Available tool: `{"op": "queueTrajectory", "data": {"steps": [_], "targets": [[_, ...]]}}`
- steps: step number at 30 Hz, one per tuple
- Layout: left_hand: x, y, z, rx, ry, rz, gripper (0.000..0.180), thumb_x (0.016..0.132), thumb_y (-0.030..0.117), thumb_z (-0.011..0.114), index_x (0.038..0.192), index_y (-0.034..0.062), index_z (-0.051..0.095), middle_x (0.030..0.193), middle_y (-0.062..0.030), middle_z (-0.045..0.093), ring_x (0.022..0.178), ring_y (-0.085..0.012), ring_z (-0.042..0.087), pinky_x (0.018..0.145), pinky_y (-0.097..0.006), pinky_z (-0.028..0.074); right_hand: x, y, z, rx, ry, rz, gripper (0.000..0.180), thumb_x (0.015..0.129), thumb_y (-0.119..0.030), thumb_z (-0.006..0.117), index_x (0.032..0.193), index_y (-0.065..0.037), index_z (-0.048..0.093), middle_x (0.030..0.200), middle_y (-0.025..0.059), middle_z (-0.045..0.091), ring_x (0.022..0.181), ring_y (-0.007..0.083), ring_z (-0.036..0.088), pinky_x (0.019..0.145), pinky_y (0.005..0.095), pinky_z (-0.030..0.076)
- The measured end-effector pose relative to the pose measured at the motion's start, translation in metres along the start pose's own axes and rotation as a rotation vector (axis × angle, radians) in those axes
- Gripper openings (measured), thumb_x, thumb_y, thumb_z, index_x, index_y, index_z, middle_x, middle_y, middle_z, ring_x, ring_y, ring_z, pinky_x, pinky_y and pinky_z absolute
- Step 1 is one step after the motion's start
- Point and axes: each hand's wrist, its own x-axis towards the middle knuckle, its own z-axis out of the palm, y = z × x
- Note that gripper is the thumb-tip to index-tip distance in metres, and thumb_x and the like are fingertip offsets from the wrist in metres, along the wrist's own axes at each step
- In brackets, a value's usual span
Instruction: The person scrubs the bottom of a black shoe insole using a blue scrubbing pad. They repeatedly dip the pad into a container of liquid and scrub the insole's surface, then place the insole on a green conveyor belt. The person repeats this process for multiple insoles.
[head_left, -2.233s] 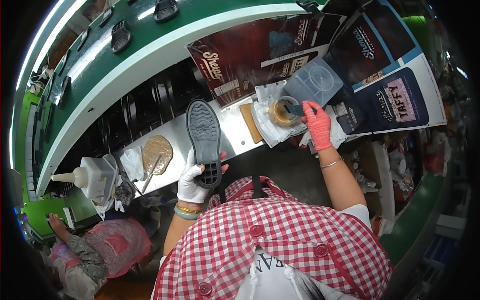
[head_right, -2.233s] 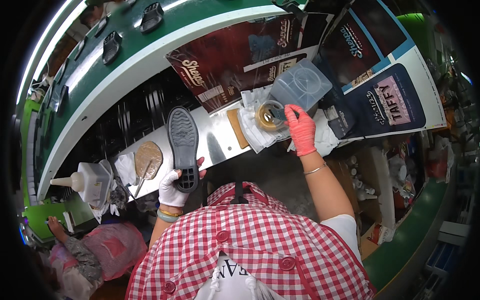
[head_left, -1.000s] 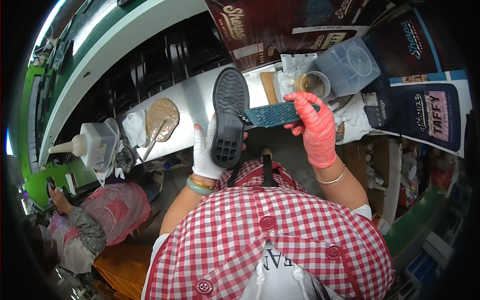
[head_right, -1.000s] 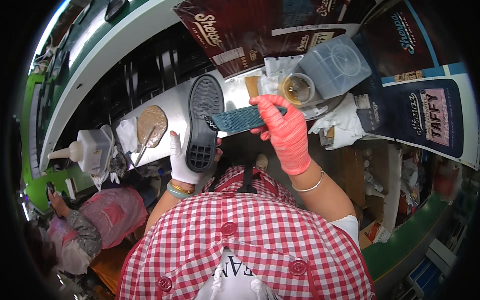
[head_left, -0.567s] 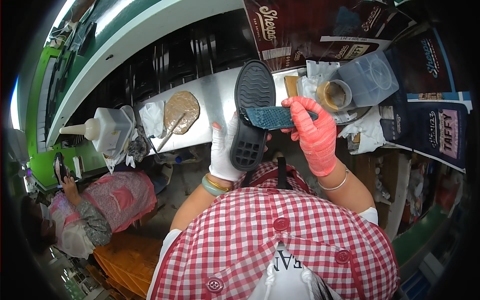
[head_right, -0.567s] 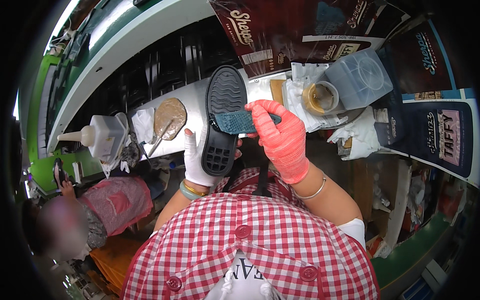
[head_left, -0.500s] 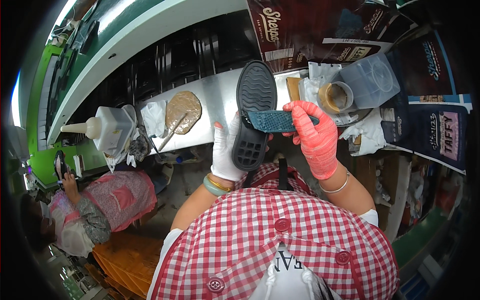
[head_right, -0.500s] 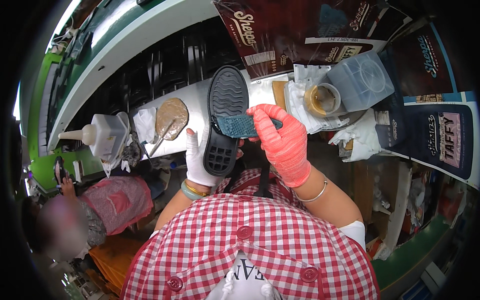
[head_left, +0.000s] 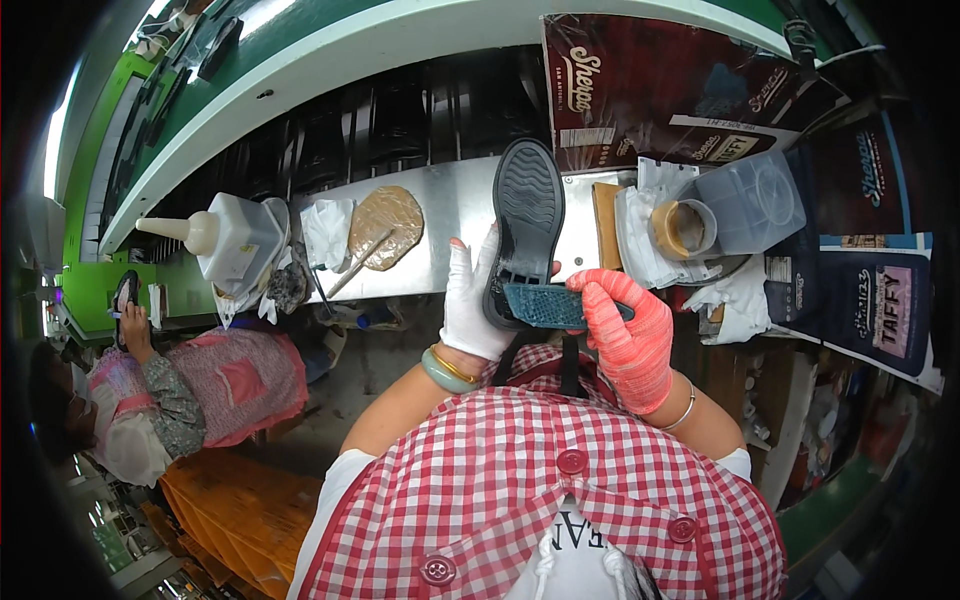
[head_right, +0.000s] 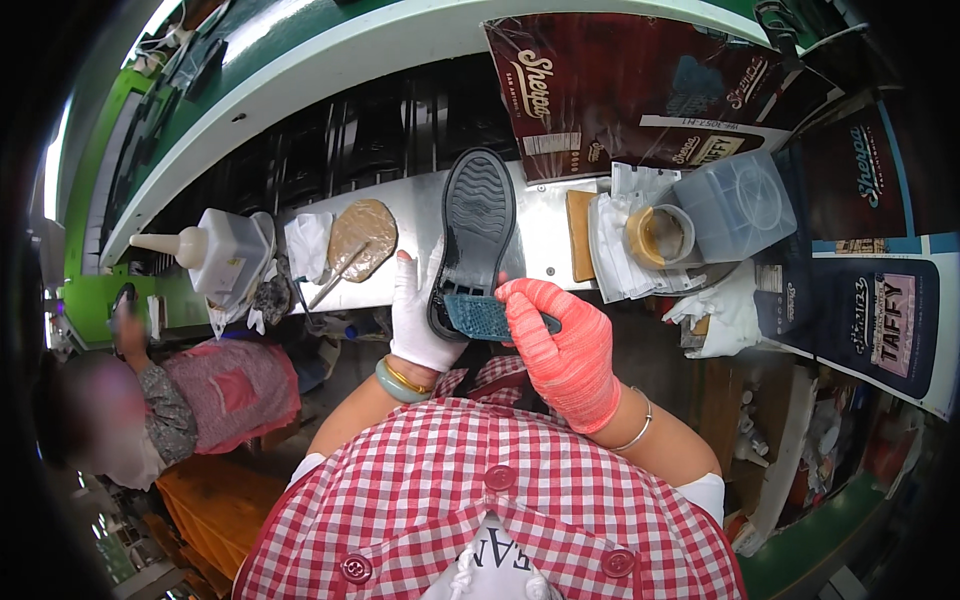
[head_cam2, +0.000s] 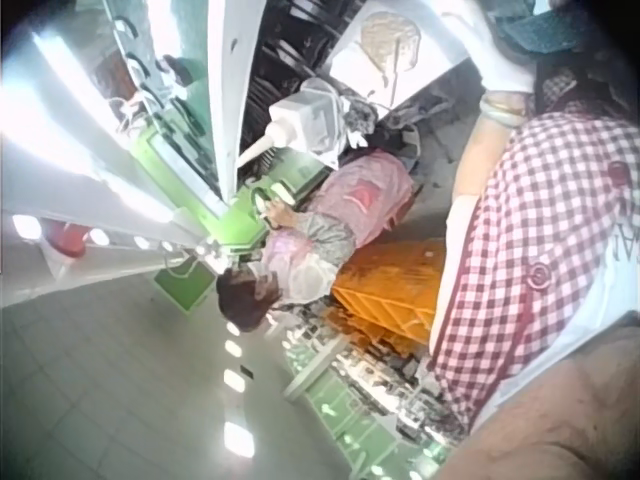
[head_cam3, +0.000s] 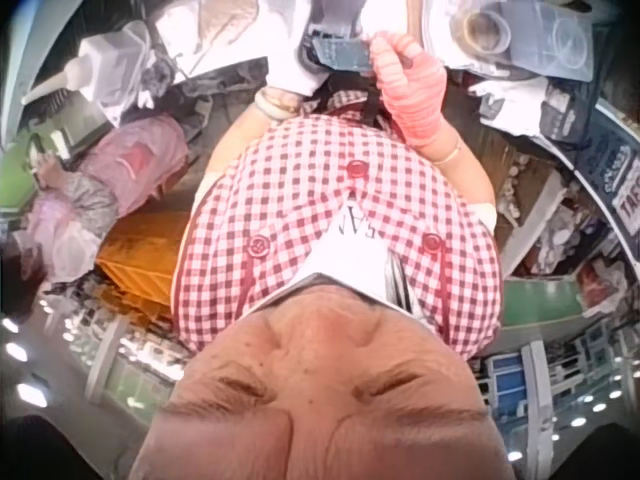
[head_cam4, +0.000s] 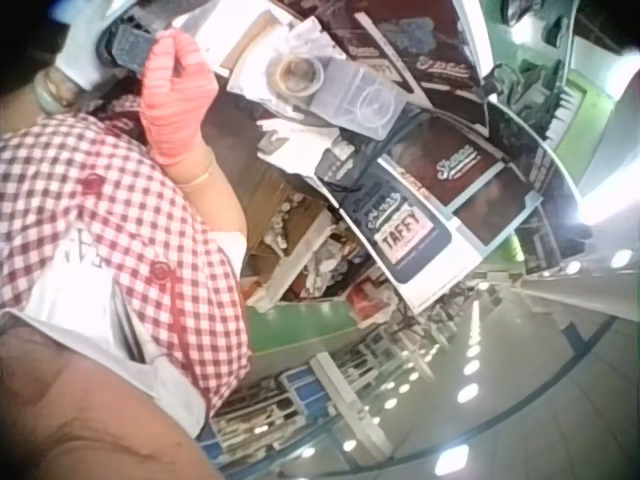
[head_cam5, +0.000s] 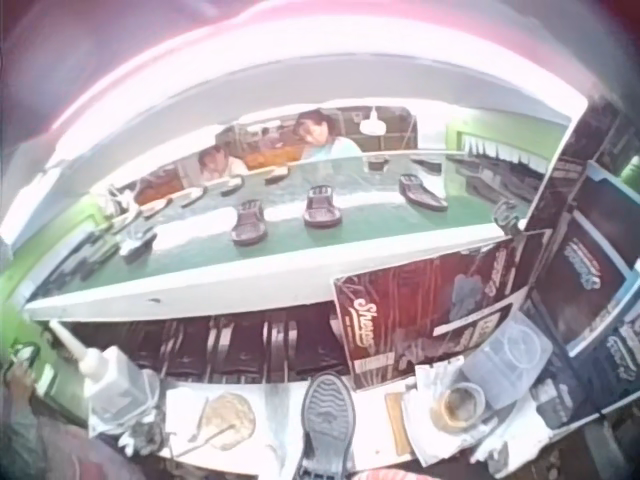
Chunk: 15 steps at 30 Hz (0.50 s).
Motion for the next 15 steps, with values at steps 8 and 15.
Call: {"op": "queueTrajectory", "data": {"steps": [8,15], "targets": [[-0.005,0.002,0.004,0.036,-0.019,-0.115,0.081,0.092,0.068,0.017,0.146,0.0086,0.026,0.141,-0.0178,0.04,0.128,-0.0309,0.043,0.109,-0.046,0.033,0.009,-0.008,-0.016,-0.155,-0.227,0.004,0.016,0.09,-0.007,0.059,0.102,0.003,0.065,0.087,0.0072,0.066,0.071,0.0069,0.058,0.063,0.0223,0.051],[-0.007,0.011,0.007,0.146,-0.042,-0.381,0.088,0.09,0.071,0.014,0.144,0.0027,0.027,0.141,-0.0183,0.041,0.127,-0.0285,0.045,0.107,-0.041,0.036,0.031,-0.036,-0.019,-0.177,-0.411,0.253,0.026,0.094,-0.023,0.056,0.103,0.0,0.063,0.093,0.0057,0.065,0.071,0.0099,0.06,0.061,0.0223,0.052]]}}
